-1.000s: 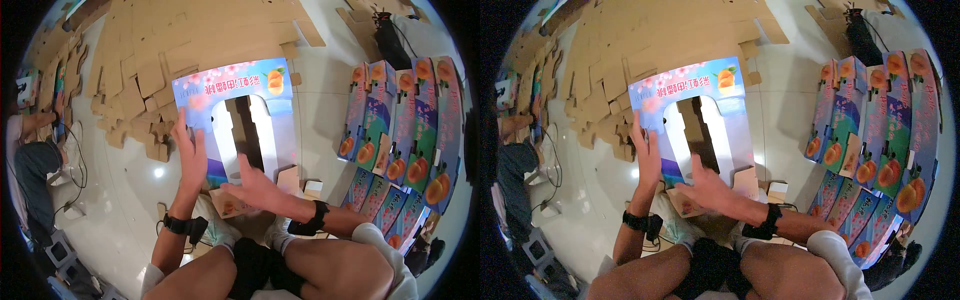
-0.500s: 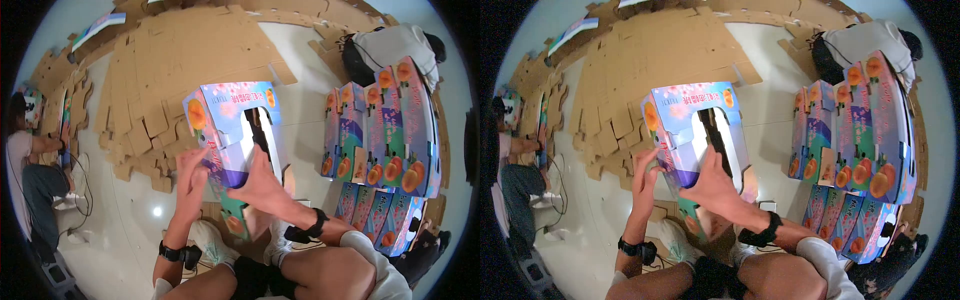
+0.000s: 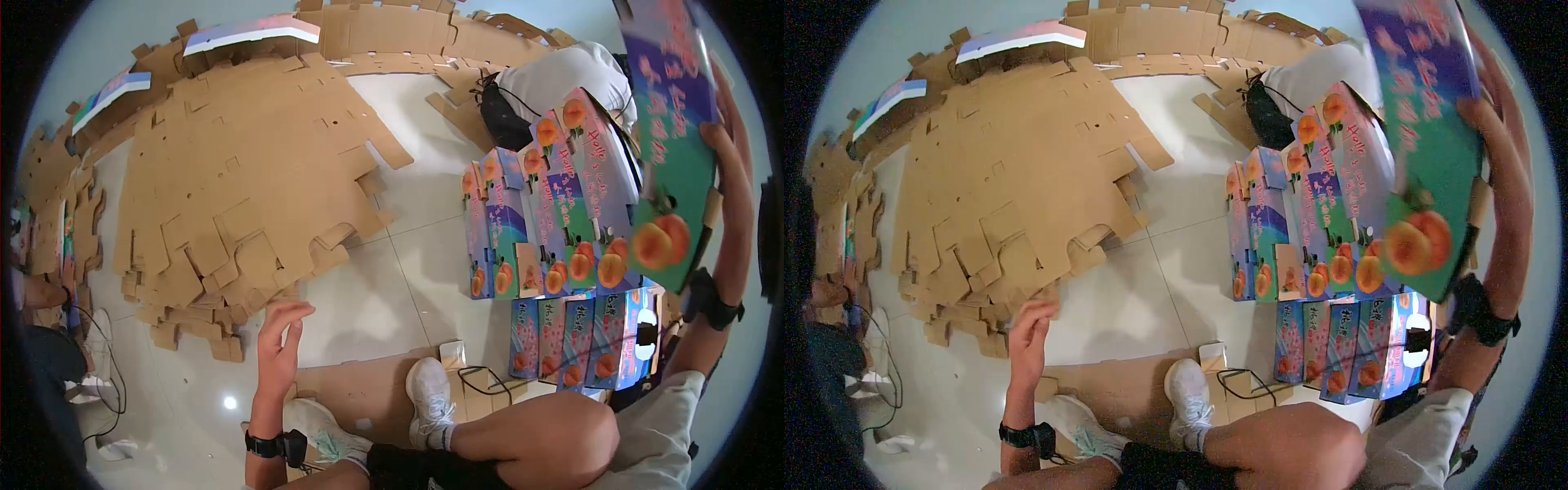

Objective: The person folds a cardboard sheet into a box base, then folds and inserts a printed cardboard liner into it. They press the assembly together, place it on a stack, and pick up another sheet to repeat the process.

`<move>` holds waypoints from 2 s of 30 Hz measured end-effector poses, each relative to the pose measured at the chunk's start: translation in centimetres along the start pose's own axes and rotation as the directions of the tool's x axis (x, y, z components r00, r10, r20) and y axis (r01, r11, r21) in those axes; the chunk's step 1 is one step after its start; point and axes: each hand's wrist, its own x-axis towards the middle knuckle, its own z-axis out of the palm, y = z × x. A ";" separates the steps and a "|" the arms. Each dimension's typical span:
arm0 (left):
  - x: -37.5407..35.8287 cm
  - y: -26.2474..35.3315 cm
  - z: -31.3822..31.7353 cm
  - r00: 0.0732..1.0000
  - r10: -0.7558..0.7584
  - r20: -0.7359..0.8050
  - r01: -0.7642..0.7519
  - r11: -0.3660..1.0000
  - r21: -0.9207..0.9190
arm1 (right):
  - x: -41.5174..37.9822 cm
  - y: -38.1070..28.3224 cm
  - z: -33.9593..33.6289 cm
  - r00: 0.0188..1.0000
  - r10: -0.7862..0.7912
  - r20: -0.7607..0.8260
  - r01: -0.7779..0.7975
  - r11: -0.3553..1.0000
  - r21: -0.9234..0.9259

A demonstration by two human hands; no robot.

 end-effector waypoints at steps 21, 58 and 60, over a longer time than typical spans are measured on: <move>-1.1 -8.0 -0.7 0.990 -0.087 -0.112 0.120 0.936 0.331 | 6.2 -10.5 23.0 0.497 0.196 0.846 0.553 0.680 -0.482; -2.9 -9.2 -2.7 0.951 -0.240 -0.194 0.308 0.773 0.554 | -6.9 24.7 44.1 0.353 0.569 0.743 0.219 0.722 -0.656; -2.6 -9.6 -2.5 0.945 -0.270 -0.183 0.326 0.779 0.535 | -8.2 27.9 43.5 0.199 0.525 0.827 0.238 0.793 -0.561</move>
